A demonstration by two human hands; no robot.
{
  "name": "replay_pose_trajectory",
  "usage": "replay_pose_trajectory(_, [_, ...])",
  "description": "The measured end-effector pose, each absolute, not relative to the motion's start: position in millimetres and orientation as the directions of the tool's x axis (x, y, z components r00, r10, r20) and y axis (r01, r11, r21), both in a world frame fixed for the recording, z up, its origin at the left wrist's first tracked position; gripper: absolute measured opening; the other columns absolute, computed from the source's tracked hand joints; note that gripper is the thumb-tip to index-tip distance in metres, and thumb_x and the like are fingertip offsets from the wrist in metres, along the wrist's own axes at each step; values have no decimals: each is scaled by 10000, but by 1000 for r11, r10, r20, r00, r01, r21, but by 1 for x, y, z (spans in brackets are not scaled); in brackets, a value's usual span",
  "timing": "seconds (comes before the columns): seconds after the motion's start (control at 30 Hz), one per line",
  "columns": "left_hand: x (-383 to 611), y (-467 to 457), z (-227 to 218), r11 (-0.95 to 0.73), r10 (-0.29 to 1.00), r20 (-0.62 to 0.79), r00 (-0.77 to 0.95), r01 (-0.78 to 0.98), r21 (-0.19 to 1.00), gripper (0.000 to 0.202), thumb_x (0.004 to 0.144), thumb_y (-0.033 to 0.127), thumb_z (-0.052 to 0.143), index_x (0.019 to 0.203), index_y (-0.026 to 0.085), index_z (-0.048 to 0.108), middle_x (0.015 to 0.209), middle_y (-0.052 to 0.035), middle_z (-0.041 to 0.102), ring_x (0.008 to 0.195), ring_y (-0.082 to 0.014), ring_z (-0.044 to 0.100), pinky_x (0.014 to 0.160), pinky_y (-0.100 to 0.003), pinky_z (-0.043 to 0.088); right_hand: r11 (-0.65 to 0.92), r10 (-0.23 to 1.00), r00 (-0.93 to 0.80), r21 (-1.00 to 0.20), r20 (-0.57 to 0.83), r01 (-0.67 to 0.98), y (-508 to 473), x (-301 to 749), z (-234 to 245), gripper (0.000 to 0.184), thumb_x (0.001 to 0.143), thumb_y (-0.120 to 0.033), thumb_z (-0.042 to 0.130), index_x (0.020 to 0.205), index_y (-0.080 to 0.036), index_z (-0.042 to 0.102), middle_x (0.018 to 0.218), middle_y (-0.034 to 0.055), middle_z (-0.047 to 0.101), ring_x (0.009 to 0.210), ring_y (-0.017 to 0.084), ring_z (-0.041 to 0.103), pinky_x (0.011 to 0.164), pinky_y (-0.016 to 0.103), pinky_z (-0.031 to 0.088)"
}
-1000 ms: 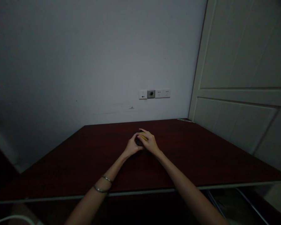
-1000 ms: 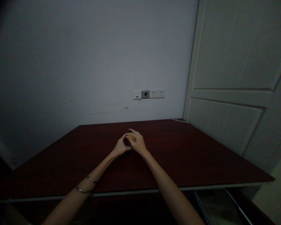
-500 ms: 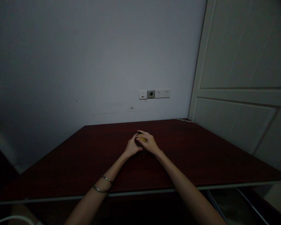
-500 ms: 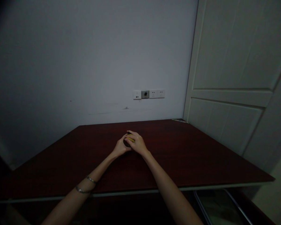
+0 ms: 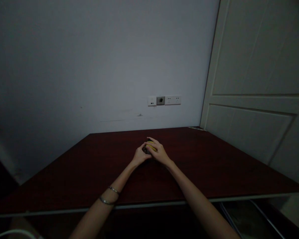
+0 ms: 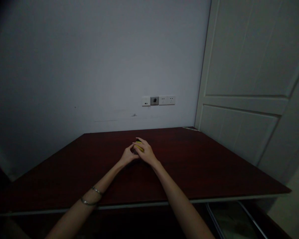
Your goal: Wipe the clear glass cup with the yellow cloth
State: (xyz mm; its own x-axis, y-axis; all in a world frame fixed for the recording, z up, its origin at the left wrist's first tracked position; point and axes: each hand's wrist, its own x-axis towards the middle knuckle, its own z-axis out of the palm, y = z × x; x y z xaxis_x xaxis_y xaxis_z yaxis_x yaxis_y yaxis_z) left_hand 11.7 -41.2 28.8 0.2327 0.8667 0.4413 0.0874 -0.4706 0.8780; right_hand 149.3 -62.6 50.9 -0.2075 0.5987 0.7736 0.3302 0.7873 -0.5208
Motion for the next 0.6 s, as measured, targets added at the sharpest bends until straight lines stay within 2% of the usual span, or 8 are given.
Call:
replay_pose_trajectory(0.07, [12,-41,29,-478,862,451,230,74,875,506,514,140,707,1003,106,582,942,-90,647,842,-195,602,783,-298,461,817,552,-265,-449,791,362,-68,148,52,272,789,-298,514,1036,-264,622,1261,54,482,1151,191,443,972,367,348])
replay_pose_trajectory(0.13, [13,-41,29,-486,857,459,235,67,872,463,534,141,692,984,104,587,939,-92,648,840,-190,603,774,-285,463,825,537,-269,-432,800,364,-70,147,52,267,785,-290,519,1028,-266,626,1259,52,484,1152,193,441,974,368,347])
replay_pose_trajectory(0.27, [14,-42,30,-476,858,447,252,64,877,522,545,170,701,1044,105,561,973,-93,638,868,-190,597,773,-279,460,776,612,-114,-567,782,278,-61,147,50,267,784,-308,520,1015,-240,635,1228,69,513,1103,194,494,955,357,372])
replay_pose_trajectory(0.4, [14,-43,32,-472,871,430,238,164,866,573,498,249,752,1024,113,570,935,-79,646,847,-198,595,752,-288,464,688,716,5,-707,698,163,-49,148,48,270,765,-337,539,981,-221,652,1143,83,579,1091,202,510,953,367,374])
replay_pose_trajectory(0.5, [13,-44,34,-462,878,423,222,171,870,535,507,240,742,1000,109,579,905,-74,652,825,-193,599,741,-286,466,685,721,-2,-712,693,153,-52,147,49,264,756,-336,549,971,-227,658,1156,79,572,1098,205,505,955,368,370])
replay_pose_trajectory(0.6, [14,-44,36,-449,878,425,221,74,890,479,552,175,691,1010,104,571,947,-85,645,842,-182,601,760,-284,463,741,668,-93,-649,739,173,-63,146,53,254,755,-330,554,970,-244,658,1228,61,518,1100,203,503,955,359,370])
